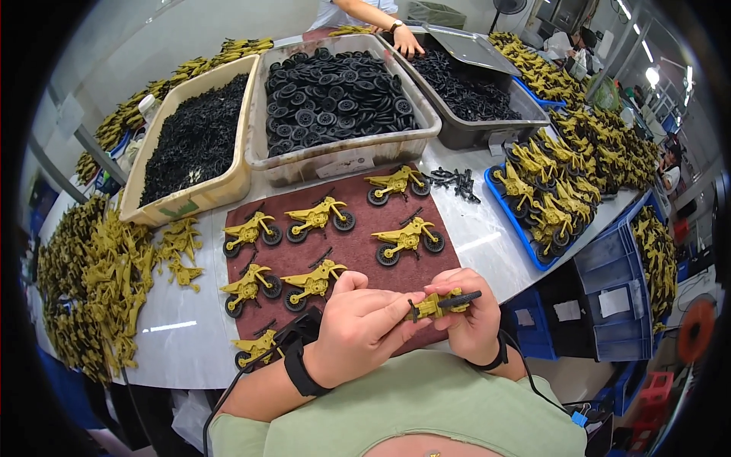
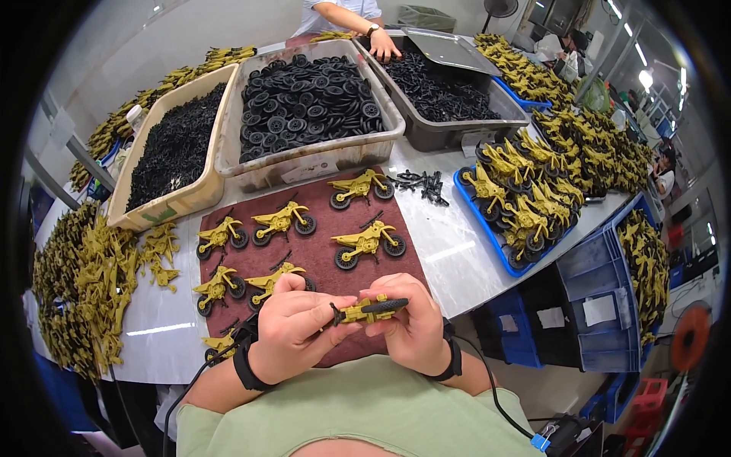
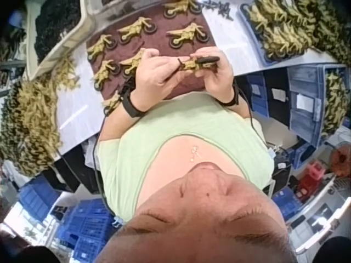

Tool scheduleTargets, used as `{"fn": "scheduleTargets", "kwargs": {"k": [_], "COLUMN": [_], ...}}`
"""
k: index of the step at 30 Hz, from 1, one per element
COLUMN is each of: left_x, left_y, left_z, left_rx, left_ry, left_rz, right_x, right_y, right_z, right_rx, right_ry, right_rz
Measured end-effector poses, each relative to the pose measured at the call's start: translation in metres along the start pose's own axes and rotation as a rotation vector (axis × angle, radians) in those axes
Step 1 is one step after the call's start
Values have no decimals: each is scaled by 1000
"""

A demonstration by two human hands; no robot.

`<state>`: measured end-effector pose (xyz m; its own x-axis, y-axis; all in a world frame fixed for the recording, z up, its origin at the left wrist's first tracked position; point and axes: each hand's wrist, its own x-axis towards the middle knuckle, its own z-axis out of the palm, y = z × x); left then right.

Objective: Assembling wheels onto toy motorcycle bodies at a production workbench.

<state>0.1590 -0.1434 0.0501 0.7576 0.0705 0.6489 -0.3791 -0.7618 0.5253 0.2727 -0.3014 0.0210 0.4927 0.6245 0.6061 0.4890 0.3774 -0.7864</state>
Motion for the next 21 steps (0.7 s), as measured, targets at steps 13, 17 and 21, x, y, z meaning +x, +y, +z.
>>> {"fn": "scheduleTargets", "kwargs": {"k": [13,17,21], "left_x": [7,4,7], "left_y": [-15,-12,-8], "left_z": [-7,-11,-13], "left_rx": [336,478,449], "left_ry": [108,127,70], "left_rz": [158,200,150], "right_x": [20,18,15], "right_y": [-2,2,1], "right_z": [0,-8,-5], "right_rx": [-300,875,581], "right_ry": [-16,178,-59], "right_rz": [-28,543,645]}}
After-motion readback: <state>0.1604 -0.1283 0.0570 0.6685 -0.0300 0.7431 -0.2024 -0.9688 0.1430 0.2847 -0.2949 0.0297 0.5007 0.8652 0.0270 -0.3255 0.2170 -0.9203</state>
